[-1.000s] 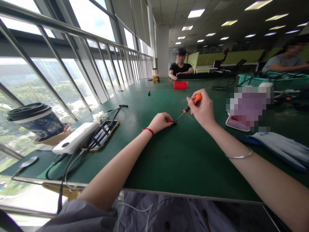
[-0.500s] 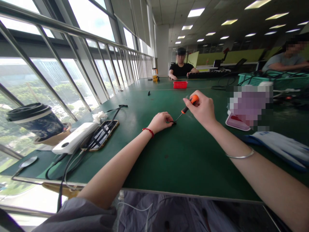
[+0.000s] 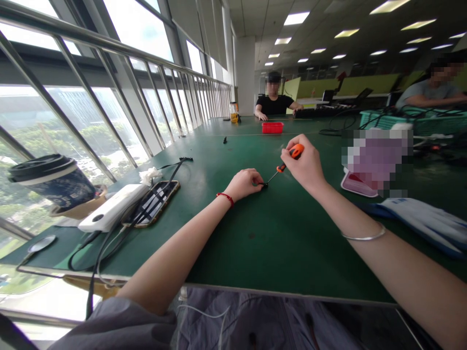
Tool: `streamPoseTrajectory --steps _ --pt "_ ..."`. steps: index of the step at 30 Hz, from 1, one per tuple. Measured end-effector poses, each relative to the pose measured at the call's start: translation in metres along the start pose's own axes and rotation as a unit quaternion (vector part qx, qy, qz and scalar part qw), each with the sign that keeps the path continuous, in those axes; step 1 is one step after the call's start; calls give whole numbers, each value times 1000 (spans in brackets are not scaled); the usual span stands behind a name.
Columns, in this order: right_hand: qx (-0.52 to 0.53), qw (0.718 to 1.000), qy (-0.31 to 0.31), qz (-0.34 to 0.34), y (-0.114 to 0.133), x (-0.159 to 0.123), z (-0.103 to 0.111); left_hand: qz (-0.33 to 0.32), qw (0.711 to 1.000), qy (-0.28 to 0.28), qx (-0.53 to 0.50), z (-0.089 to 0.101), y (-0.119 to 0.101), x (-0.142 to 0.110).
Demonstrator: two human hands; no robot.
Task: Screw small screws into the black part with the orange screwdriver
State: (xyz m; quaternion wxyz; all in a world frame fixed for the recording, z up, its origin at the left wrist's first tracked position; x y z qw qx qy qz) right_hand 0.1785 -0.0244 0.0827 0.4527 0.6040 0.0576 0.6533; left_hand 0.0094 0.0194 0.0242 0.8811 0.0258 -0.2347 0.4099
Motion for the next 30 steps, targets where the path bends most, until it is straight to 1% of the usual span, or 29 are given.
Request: streamPoseTrajectory --steps 5,10,12,14,18,20,22,24,25,26,27,28,30 --pt "5 1000 18 -13 1 -2 0 4 1000 9 5 2 -3 -1" --pt "-25 1000 -1 -14 3 -4 0 5 1000 8 -21 -1 1 0" --pt "-23 1000 11 -10 2 -4 -1 19 998 5 -59 -4 5 1" --pt "-18 999 27 -6 1 -2 -4 50 992 9 -113 -8 10 2" --pt "-36 998 41 -18 -1 16 -7 107 968 40 -222 -15 15 3" --pt "-56 995 74 -36 -1 30 -10 114 962 49 -243 -16 15 3" --pt "-50 988 141 -45 2 42 -15 117 962 49 -243 -15 16 3" --pt "-45 972 218 -75 4 49 -22 120 962 50 -241 -14 17 3" --pt "-51 968 230 -86 6 51 -24 120 962 52 -241 -14 17 3" --pt "-67 968 225 -94 7 53 -26 120 962 53 -241 -13 18 3" --pt "-85 971 205 -87 9 54 -27 119 962 54 -240 -14 18 3" --pt "-102 975 182 -76 11 54 -28 119 963 53 -237 -14 19 3" --pt "-115 979 159 -46 13 55 -30 119 965 49 -228 -14 20 3"
Point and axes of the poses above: each hand's wrist, its own x-axis towards the middle knuckle, its own z-axis out of the back of the hand, y = z × x, the point moved 3 cm from there along x, towards the middle knuckle, and after that the axes turned 13 degrees about x, right-handed, at the moved point
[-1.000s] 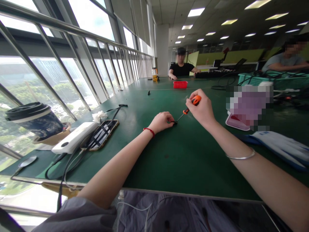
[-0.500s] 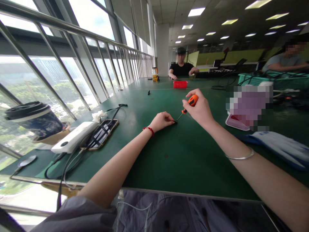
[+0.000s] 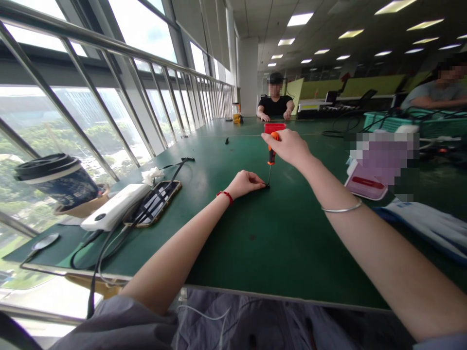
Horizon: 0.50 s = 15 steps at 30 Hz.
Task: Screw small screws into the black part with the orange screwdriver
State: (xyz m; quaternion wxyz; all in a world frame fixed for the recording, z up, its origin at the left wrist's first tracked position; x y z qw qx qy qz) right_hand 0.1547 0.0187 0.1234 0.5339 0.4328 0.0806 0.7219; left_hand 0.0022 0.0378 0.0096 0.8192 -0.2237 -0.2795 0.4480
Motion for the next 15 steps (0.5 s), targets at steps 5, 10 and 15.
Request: streamPoseTrajectory --steps 5,10,15 --pt "25 998 40 48 -6 8 9 -4 1000 -5 14 -2 1 1" --pt "10 994 84 73 -12 10 20 4 1000 -4 8 -1 -1 0" --pt "-29 997 20 73 -12 8 24 5 1000 -5 14 -1 -3 -2"
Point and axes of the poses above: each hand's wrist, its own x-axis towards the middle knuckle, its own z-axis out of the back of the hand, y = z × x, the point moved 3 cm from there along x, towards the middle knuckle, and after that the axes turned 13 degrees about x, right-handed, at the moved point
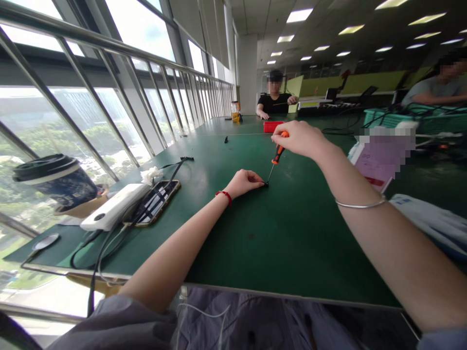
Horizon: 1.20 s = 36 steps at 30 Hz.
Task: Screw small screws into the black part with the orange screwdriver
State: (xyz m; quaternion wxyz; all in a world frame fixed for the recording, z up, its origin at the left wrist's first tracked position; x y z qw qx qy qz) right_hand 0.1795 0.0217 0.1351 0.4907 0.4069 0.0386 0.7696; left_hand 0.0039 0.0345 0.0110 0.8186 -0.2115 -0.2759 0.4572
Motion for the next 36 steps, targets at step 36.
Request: streamPoseTrajectory --steps 36 --pt "152 982 58 -100 4 -26 2 -18 1000 -5 -1 -1 -1 -1"
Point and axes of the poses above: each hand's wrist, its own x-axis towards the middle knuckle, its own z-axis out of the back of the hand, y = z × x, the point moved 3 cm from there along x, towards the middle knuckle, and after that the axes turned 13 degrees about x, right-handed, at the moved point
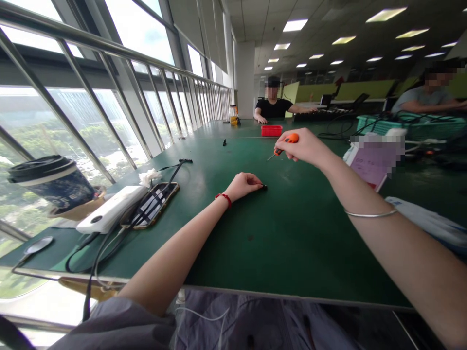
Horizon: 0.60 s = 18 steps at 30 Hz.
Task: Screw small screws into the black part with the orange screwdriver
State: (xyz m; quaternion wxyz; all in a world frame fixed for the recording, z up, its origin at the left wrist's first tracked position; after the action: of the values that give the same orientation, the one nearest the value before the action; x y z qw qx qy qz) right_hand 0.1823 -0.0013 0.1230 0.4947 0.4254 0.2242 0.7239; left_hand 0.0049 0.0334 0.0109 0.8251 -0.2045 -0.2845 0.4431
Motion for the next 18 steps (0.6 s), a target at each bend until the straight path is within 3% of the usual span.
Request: streamPoseTrajectory --steps 4,7,11,18 --pt "-144 988 -35 50 -38 -23 -21 -1 1000 -28 10 5 -1 -2" --pt "-216 973 35 69 -67 -36 -41 -6 997 -71 35 11 -4 -3" --pt "-152 985 19 74 -79 -38 -46 -43 991 -110 58 16 -11 -3" --pt "-98 988 47 109 -76 -37 -54 -85 990 -77 76 10 -18 -3"
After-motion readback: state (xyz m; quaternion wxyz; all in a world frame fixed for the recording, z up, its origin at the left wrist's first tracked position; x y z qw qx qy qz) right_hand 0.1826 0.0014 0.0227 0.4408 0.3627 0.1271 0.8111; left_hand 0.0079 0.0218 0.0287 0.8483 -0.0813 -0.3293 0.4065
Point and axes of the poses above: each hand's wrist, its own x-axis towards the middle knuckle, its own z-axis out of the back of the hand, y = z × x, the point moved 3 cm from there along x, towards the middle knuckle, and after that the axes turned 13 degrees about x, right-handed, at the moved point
